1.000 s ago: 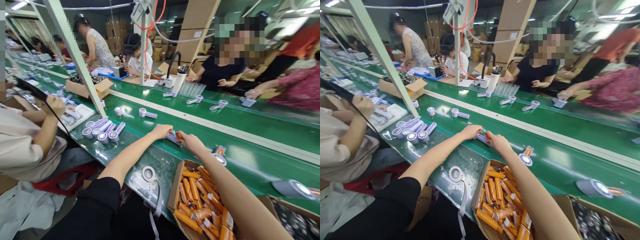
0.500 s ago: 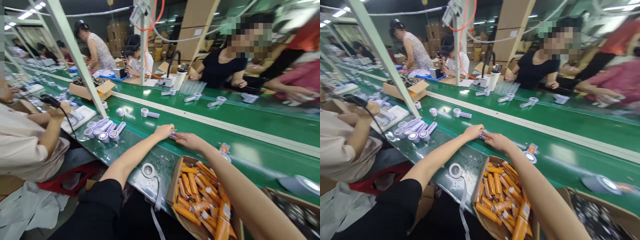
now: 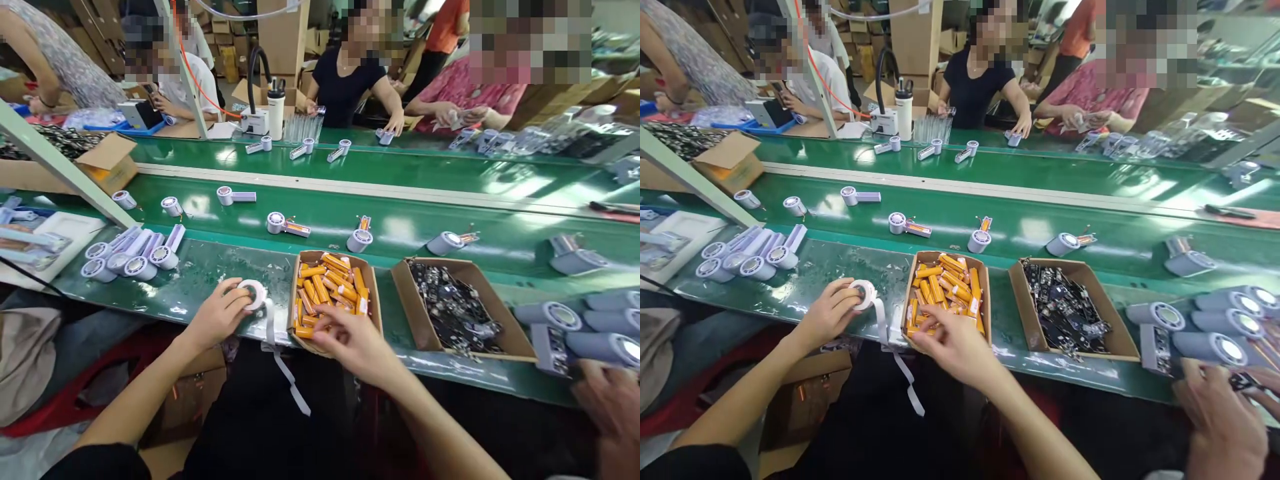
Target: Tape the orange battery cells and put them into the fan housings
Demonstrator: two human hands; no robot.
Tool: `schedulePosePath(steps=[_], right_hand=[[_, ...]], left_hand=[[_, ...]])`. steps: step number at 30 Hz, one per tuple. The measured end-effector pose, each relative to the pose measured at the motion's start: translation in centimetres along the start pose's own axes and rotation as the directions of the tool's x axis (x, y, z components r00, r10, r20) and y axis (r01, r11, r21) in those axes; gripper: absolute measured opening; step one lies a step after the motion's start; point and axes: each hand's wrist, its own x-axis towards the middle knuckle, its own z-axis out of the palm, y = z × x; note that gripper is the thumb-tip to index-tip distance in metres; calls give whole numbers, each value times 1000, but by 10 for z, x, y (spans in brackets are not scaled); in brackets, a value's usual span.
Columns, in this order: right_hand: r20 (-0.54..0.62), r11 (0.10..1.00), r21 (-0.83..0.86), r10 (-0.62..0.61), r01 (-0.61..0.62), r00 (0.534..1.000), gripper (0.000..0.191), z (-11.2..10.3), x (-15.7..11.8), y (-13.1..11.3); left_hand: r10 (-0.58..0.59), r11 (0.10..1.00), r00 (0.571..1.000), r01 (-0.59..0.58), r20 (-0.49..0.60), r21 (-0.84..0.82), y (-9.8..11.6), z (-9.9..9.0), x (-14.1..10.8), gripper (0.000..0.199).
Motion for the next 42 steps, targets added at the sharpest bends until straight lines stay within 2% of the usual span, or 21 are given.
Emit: schedulePosePath(steps=[3, 6, 8, 11, 12, 13, 14, 16, 17, 19, 21, 23, 25, 26, 27, 29, 32, 34, 37, 39, 42], right_hand=[[243, 991, 123, -75, 46, 967, 30, 39, 11, -20], [369, 974, 172, -201, 146, 907, 47, 55, 6, -30], [482, 974, 144, -222, 173, 847, 41, 53, -1, -29], [686, 976, 14, -167, 217, 708, 23, 34, 0, -26], [700, 968, -51, -142, 247, 699, 18, 25, 5, -24], [655, 953, -136, -118, 270, 746, 17, 14, 14, -23], [555, 935, -230, -101, 269, 826, 19, 3, 25, -20], [207, 883, -441, -74, 160, 976, 27, -21, 55, -12], [41, 846, -528, -64, 76, 997, 30, -32, 70, -6], [-192, 739, -669, -70, -78, 979, 25, -49, 97, 9], [-274, 659, -737, -92, -148, 957, 23, -58, 114, 25], [-323, 739, -658, -103, -145, 941, 24, -62, 118, 40], [-459, 927, -360, -79, -103, 885, 29, -64, 112, 51], [-532, 990, -136, -39, -40, 846, 36, -64, 106, 53], [-578, 995, 91, 11, 51, 816, 44, -65, 99, 53], [-582, 884, 415, 77, 215, 809, 56, -62, 81, 47], [-479, 739, 623, 103, 255, 872, 51, -50, 53, 28], [-436, 719, 658, 122, 223, 892, 42, -37, 37, 15], [-472, 770, 602, 130, 211, 872, 38, -16, 17, 6], [-550, 865, 463, 110, 193, 828, 35, -3, 8, 6], [-710, 969, 202, 47, 140, 702, 37, 17, 2, 11]], left_hand=[[86, 991, 990, -97, -112, -96, 19, -10, 32, 13], [63, 993, 992, -73, -111, -88, 22, -19, 35, 14], [17, 998, 997, -22, -71, -65, 16, -21, 24, 15], [-5, 999, 1000, 4, -23, -38, 6, -19, 4, 19], [-6, 1000, 1000, 6, -18, -27, 5, -17, 0, 21], [-9, 1000, 1000, 9, -20, -14, 5, -16, -3, 24], [-13, 1000, 1000, 13, -28, -2, 7, -15, -3, 24], [-6, 1000, 999, 7, -41, 24, 13, -15, 2, 24], [10, 999, 999, -8, -44, 38, 17, -15, 6, 23], [53, 997, 998, -50, -45, 59, 25, -16, 14, 23], [90, 994, 995, -87, -42, 64, 32, -16, 21, 24], [109, 993, 993, -107, -37, 55, 36, -17, 25, 24], [114, 993, 993, -113, -37, 40, 38, -16, 25, 25], [113, 993, 993, -112, -40, 31, 38, -16, 25, 25], [111, 994, 993, -111, -43, 22, 39, -15, 24, 25], [112, 994, 993, -112, -47, 7, 40, -13, 25, 24], [115, 993, 992, -115, -47, -7, 43, -9, 27, 23], [122, 992, 992, -122, -41, -9, 47, -7, 29, 26], [161, 987, 986, -161, -36, 5, 54, -6, 34, 31], [190, 982, 981, -189, -37, 23, 59, -5, 36, 30], [212, 977, 976, -210, -55, 46, 66, -2, 38, 26]])
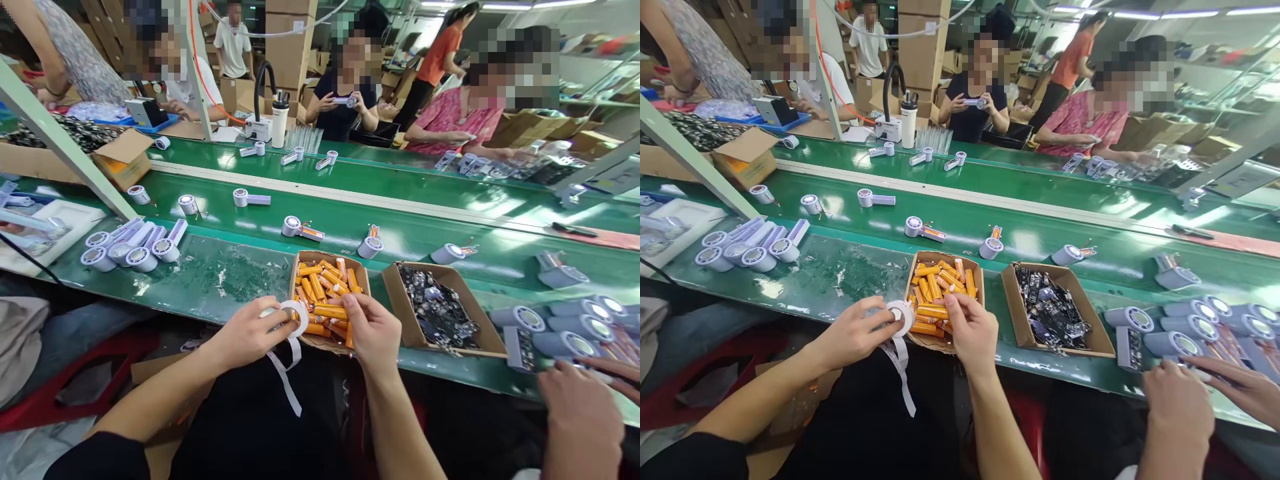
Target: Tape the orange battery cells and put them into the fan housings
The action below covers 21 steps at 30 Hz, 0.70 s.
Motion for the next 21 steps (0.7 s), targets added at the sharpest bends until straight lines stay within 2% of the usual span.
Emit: schedulePosePath(steps=[2, 4, 6, 7, 11, 14, 16, 18, 20, 21], right_hand=[[-143, 997, -72, -41, 31, 989, 41, 8, -9, 5], [-289, 997, -79, -27, 4, 957, 47, 17, -16, 8], [-349, 995, -93, 2, -37, 937, 52, 25, -23, 11], [-332, 992, -116, 8, -50, 943, 53, 29, -27, 12], [-83, 979, -202, -1, -16, 997, 49, 33, -43, 15], [152, 997, -74, 47, -36, 987, 38, 19, -41, 11], [350, 985, 75, 117, -153, 929, 38, 6, -31, 4], [522, 944, 133, 192, -301, 831, 48, -6, -16, -3], [595, 913, 109, 257, -394, 762, 56, -11, -5, -9], [591, 902, 112, 277, -417, 758, 57, -10, -2, -11]], left_hand=[[11, 1000, 1000, -11, -13, 15, 4, 3, 1, 25], [24, 999, 1000, -23, -10, 34, 7, 5, 3, 24], [25, 999, 1000, -24, -8, 46, 11, 7, 5, 23], [16, 999, 1000, -15, -12, 49, 12, 7, 6, 23], [-19, 998, 999, 20, -28, 62, 14, 5, 9, 21], [8, 998, 1000, -7, -11, 68, 10, -1, 9, 19], [44, 997, 999, -45, 21, 58, 7, -7, 10, 20], [89, 995, 994, -92, 66, 38, 5, -11, 13, 23], [127, 991, 988, -130, 82, 29, 7, -12, 16, 25], [129, 991, 989, -132, 75, 34, 9, -10, 18, 24]])
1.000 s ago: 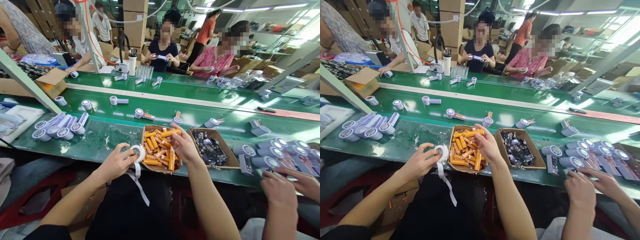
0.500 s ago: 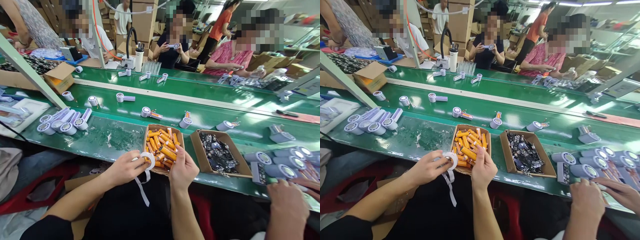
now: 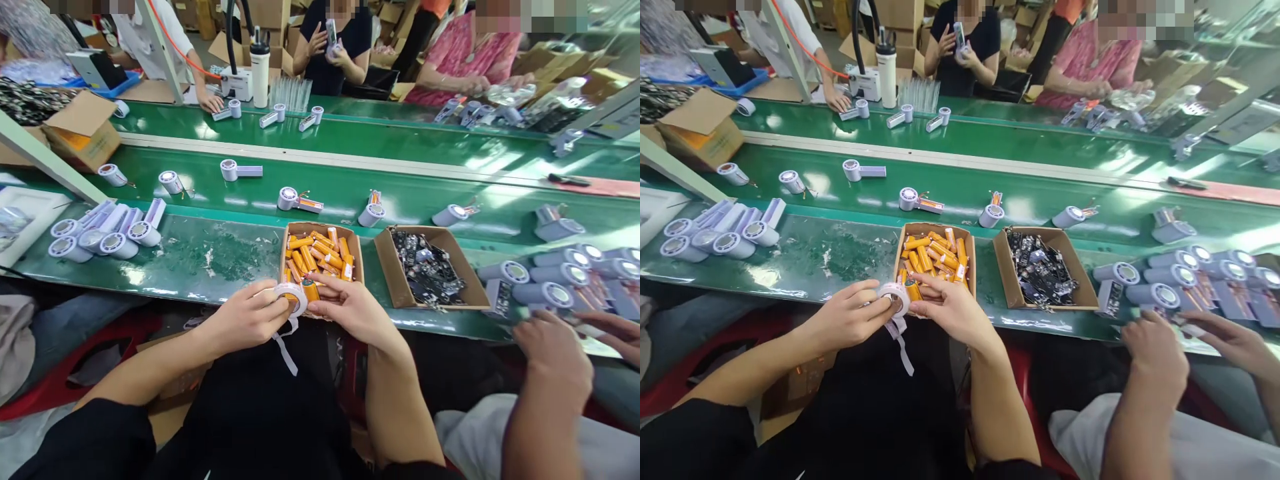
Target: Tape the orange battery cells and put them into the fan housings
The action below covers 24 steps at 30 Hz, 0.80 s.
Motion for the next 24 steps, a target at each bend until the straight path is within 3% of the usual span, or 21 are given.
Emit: schedulePosePath(steps=[2, 5, 7, 9, 12, 16, 18, 20, 21, 24], right_hand=[[-88, 996, 82, -22, 29, 996, 56, 7, 4, 0], [-313, 956, 222, -117, 192, 942, 53, 27, 6, 12], [-436, 928, 240, -158, 284, 886, 50, 36, 7, 20], [-490, 915, 242, -172, 323, 854, 49, 39, 8, 24], [-541, 889, 268, -180, 371, 822, 52, 42, 11, 26], [-699, 833, 285, -158, 473, 698, 53, 63, 13, 32], [-687, 839, 279, -166, 467, 708, 54, 67, 12, 34], [-638, 854, 238, -221, 462, 737, 55, 55, 9, 30], [-637, 850, 203, -262, 486, 725, 54, 43, 9, 26], [-717, 803, 120, -336, 583, 611, 50, -2, 12, 15]], left_hand=[[-61, 998, 997, 61, -40, 5, 6, 5, 4, 22], [-258, 966, 959, 257, -115, -20, 16, 17, 7, 50], [-341, 939, 931, 343, -130, -10, 20, 23, 7, 39], [-356, 933, 927, 360, -116, 17, 21, 28, 5, 26], [-343, 938, 933, 347, -110, 19, 22, 34, 4, 33], [-372, 925, 917, 378, -144, 20, 35, 36, 13, 26], [-406, 913, 901, 407, -152, -27, 48, 28, 16, 17], [-378, 923, 916, 361, -134, -132, 61, 14, 10, 9], [-343, 931, 931, 320, -124, -177, 64, 8, 4, 7], [-337, 933, 941, 329, -32, -146, 46, 3, -27, 15]])
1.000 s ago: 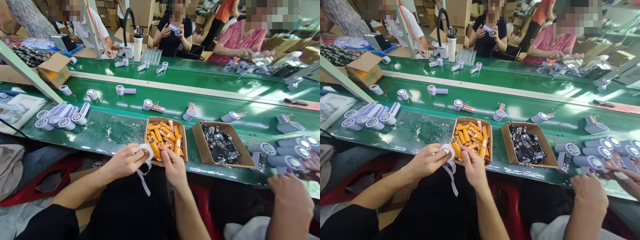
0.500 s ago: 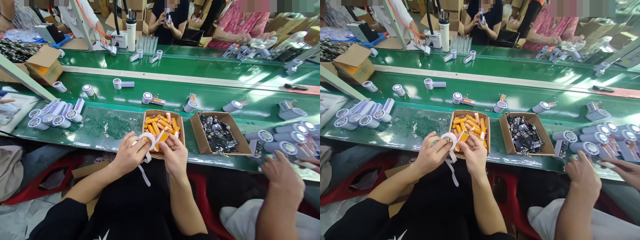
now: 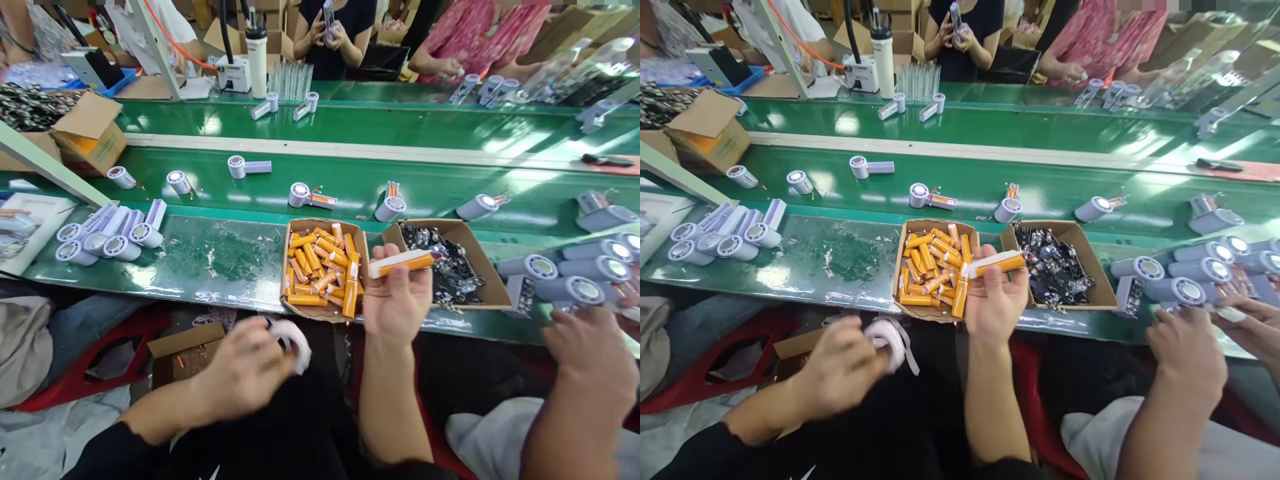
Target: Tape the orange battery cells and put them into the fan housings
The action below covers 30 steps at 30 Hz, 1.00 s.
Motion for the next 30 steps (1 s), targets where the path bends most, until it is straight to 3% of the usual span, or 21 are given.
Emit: schedulePosePath(steps=[3, 7, 9, 13, 16, 18, 20, 23, 27, 30], right_hand=[[53, 993, -5, 116, -116, 992, 60, -13, 22, 1], [252, 954, -57, 298, -294, 921, 60, -15, 19, 18], [304, 953, -49, 298, -298, 905, 57, -16, 13, 24], [269, 967, -15, 250, -255, 930, 59, -21, 6, 29], [242, 970, -16, 240, -243, 940, 56, -26, 5, 32], [244, 970, -23, 241, -242, 939, 53, -28, 6, 34], [243, 973, -33, 228, -227, 943, 52, -30, 8, 35], [252, 976, -58, 216, -208, 943, 52, -33, 10, 38], [184, 978, -61, 206, -198, 961, 63, -38, 11, 50], [221, 974, -119, 214, -191, 952, 65, -39, 15, 54]], left_hand=[[-169, 983, 973, 155, 155, 96, -68, 8, -16, 15], [-167, 970, 951, 206, 262, -131, -154, 21, -6, 35], [-196, 954, 946, 244, 257, -175, -182, 29, 19, 27], [-399, 914, 865, 402, 304, 55, -239, 59, 103, 31], [-473, 881, 839, 447, 269, 156, -285, 86, 163, 39], [-506, 861, 821, 467, 265, 200, -311, 102, 190, 40], [-519, 854, 804, 471, 290, 223, -326, 114, 206, 35], [-489, 872, 800, 434, 349, 227, -328, 123, 211, 26], [-370, 928, 835, 311, 407, 205, -308, 119, 192, 21], [-285, 958, 825, 240, 487, 154, -298, 109, 169, 10]])
